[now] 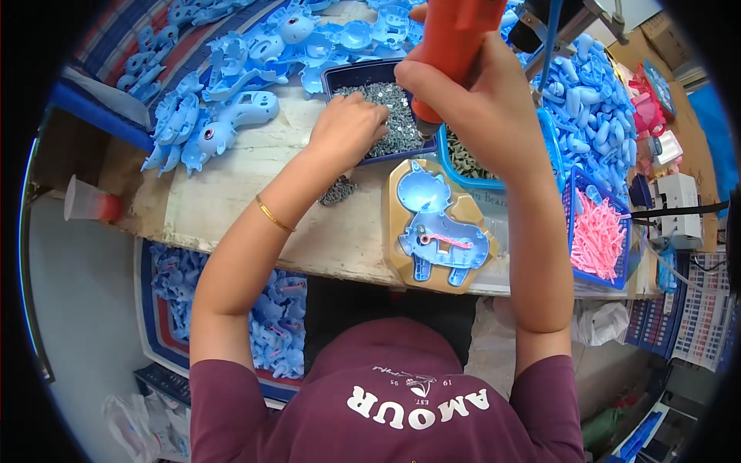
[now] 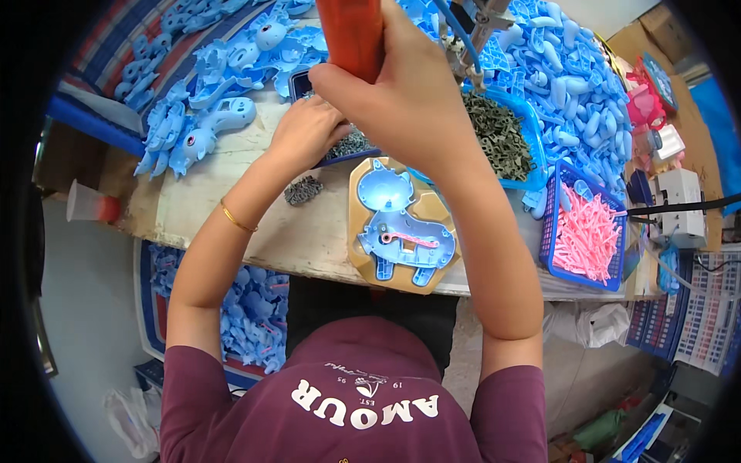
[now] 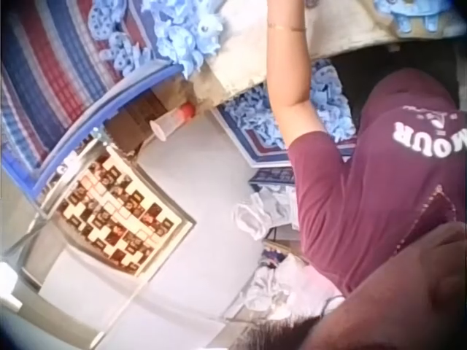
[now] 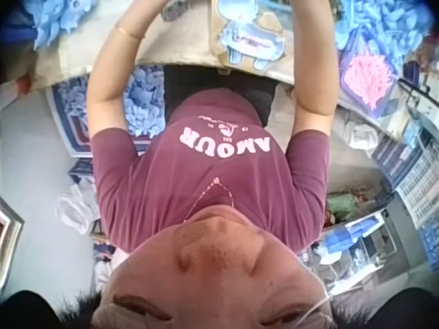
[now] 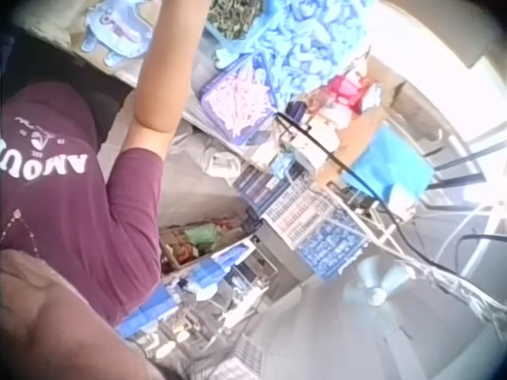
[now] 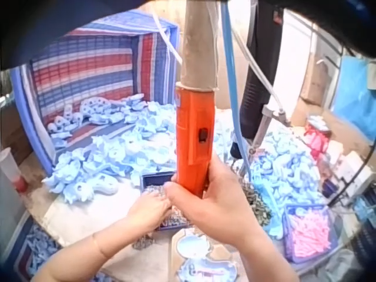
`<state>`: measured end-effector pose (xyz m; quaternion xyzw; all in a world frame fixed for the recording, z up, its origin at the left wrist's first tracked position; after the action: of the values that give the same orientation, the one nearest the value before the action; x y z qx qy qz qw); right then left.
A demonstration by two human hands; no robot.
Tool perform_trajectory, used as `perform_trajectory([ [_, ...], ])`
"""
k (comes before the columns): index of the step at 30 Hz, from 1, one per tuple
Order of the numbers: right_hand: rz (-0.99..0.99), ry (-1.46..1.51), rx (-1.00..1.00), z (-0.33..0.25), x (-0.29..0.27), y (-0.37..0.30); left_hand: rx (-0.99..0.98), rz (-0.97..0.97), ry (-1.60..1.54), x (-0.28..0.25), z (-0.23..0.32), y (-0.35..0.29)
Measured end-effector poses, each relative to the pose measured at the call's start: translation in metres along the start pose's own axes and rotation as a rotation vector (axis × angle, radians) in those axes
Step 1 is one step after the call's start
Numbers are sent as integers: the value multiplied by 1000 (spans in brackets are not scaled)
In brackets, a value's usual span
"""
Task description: Assembling blue plastic toys on a workbench using components and a hand-operated press.
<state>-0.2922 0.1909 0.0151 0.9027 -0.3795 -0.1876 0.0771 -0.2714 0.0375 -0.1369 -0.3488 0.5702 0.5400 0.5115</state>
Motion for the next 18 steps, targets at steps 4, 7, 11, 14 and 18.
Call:
perform_trajectory([
  [4,-21,76,36,4,-8,-4,-66,-54,34,-8,4,-4],
  [7,-58,185,98,20,-11,-6,5,63,-34,-7,10,-13],
  [11,-74,307,9,27,-9,-17,242,236,-118,-19,37,-21],
  [14,-18,223,-158,33,-7,-24,350,326,-241,-19,56,-30],
  [18,33,323,-112,19,2,-40,390,378,-299,-19,79,-37],
])
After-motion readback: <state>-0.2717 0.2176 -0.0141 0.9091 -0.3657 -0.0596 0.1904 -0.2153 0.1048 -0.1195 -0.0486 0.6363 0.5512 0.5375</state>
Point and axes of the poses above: each hand's wrist, its own y-axis towards the middle knuckle, its own x-axis out of the palm, z = x × y, the point moved 3 cm from there along y, towards the middle knuckle, and after that the axes turned 7 degrees about -z, right-handed, at the moved point
